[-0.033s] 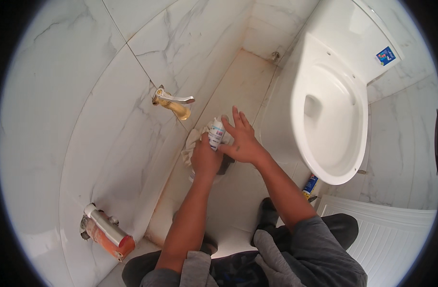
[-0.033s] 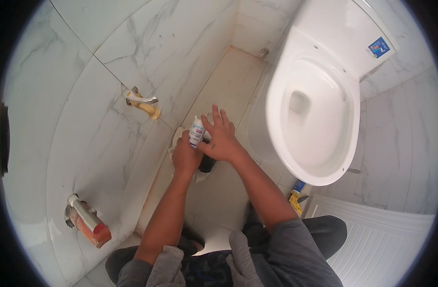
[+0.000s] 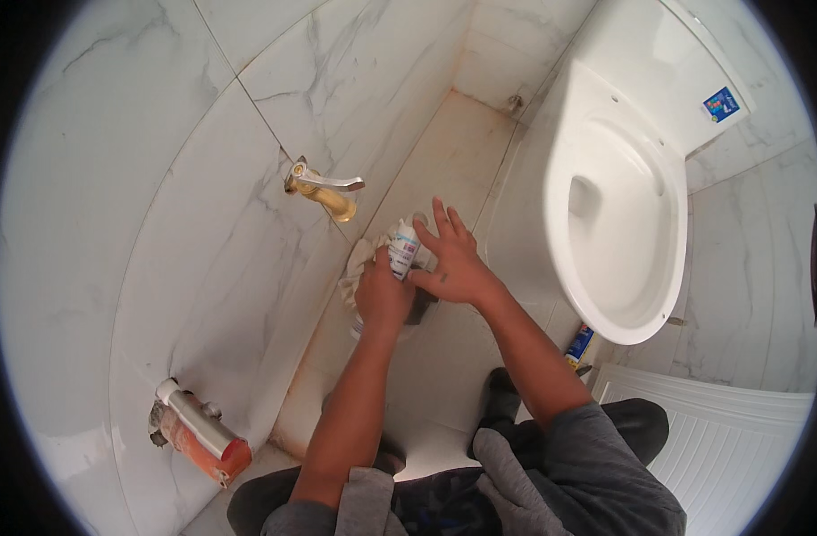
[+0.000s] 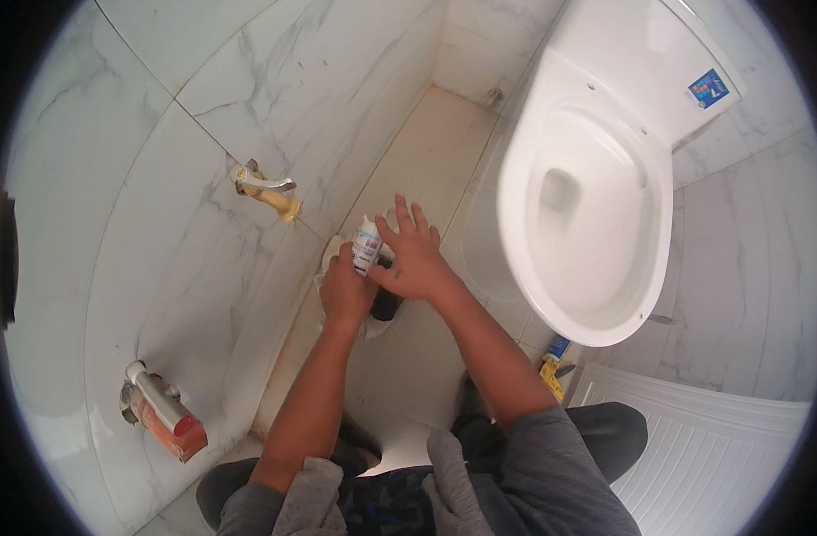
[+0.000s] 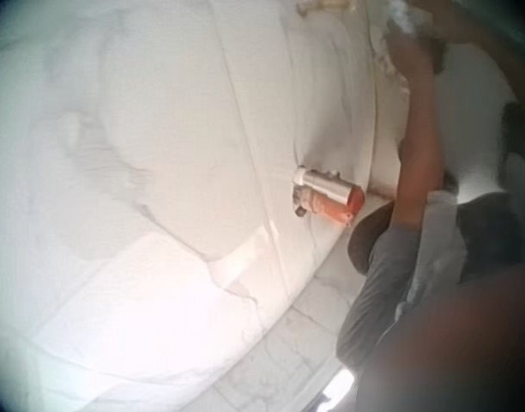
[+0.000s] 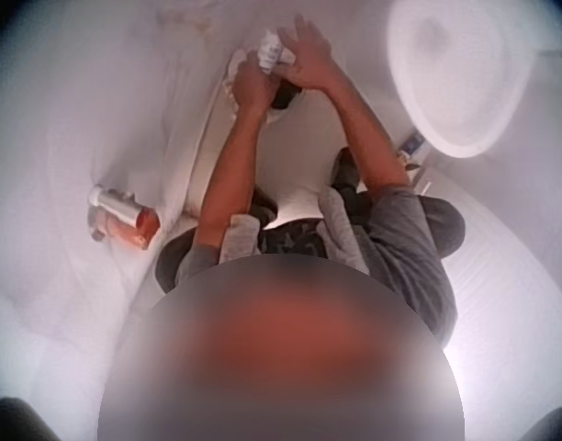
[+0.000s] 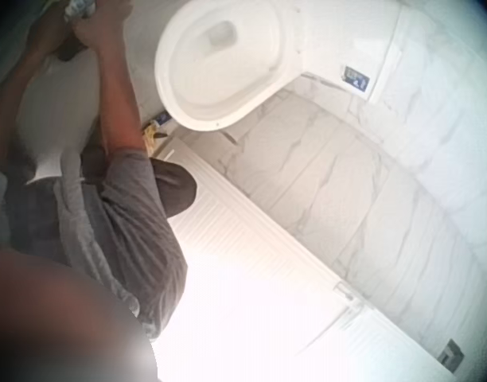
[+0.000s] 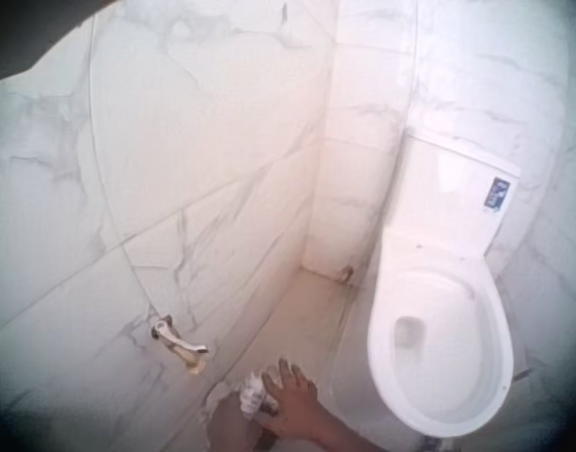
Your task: The person kneels on the floor and applies a cleaning paste to a cloth, then wipes the toilet bowl, seat, and the floor area around the base. The person repeatedly applies more paste and wipes the same areas multiple times.
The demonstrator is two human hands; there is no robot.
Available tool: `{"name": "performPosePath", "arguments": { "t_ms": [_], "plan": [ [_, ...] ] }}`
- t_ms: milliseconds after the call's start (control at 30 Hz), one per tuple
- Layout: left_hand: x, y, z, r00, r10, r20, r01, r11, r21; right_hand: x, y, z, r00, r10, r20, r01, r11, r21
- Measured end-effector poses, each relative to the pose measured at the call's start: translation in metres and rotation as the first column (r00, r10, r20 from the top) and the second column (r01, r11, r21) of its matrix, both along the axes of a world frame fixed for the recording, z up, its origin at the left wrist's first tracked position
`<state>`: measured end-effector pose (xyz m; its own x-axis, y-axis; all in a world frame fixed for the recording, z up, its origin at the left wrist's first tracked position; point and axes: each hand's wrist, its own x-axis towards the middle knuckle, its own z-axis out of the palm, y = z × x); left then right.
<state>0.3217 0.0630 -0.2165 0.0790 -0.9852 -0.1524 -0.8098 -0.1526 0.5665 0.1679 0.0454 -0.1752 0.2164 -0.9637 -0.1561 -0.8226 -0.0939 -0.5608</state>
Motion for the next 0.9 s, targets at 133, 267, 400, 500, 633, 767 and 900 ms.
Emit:
{"name": "performPosePath", "arguments": {
  "t_ms": [133, 267, 400, 500, 633, 767, 900],
  "plan": [
    [0.007, -0.003, -0.004, 0.993, -0.043, 0.106, 0.044, 0.999, -0.01, -0.014, -0.003, 0.003, 0.981, 0.166, -0.104, -0.169, 0.986, -0.016],
    [0.01, -0.005, -0.008, 0.994, -0.037, 0.104, 0.034, 0.999, 0.027, -0.036, -0.009, -0.01, 0.857, 0.003, 0.515, -0.133, 0.967, 0.216],
    [0.008, -0.012, -0.005, 0.999, -0.023, 0.049, 0.023, 1.0, 0.014, -0.042, -0.013, -0.03, 0.296, -0.34, 0.893, -0.169, 0.901, 0.399],
    [0.005, -0.015, -0.001, 1.0, -0.02, 0.013, 0.02, 0.999, 0.025, -0.024, -0.008, -0.044, 0.188, -0.362, 0.913, -0.073, 0.922, 0.38],
    [-0.001, -0.014, 0.0, 1.0, -0.013, -0.007, 0.013, 0.998, 0.068, 0.005, -0.007, -0.054, 0.182, -0.343, 0.922, 0.07, 0.939, 0.336],
    [0.001, -0.013, -0.006, 1.0, 0.018, -0.004, -0.018, 0.998, 0.066, 0.02, 0.003, -0.052, 0.601, -0.274, 0.751, 0.134, 0.961, 0.244],
    [0.012, -0.015, -0.014, 0.995, 0.072, 0.066, -0.075, 0.996, 0.051, 0.012, 0.023, -0.049, 0.715, -0.187, 0.674, 0.08, 0.979, 0.188]
  ]
}}
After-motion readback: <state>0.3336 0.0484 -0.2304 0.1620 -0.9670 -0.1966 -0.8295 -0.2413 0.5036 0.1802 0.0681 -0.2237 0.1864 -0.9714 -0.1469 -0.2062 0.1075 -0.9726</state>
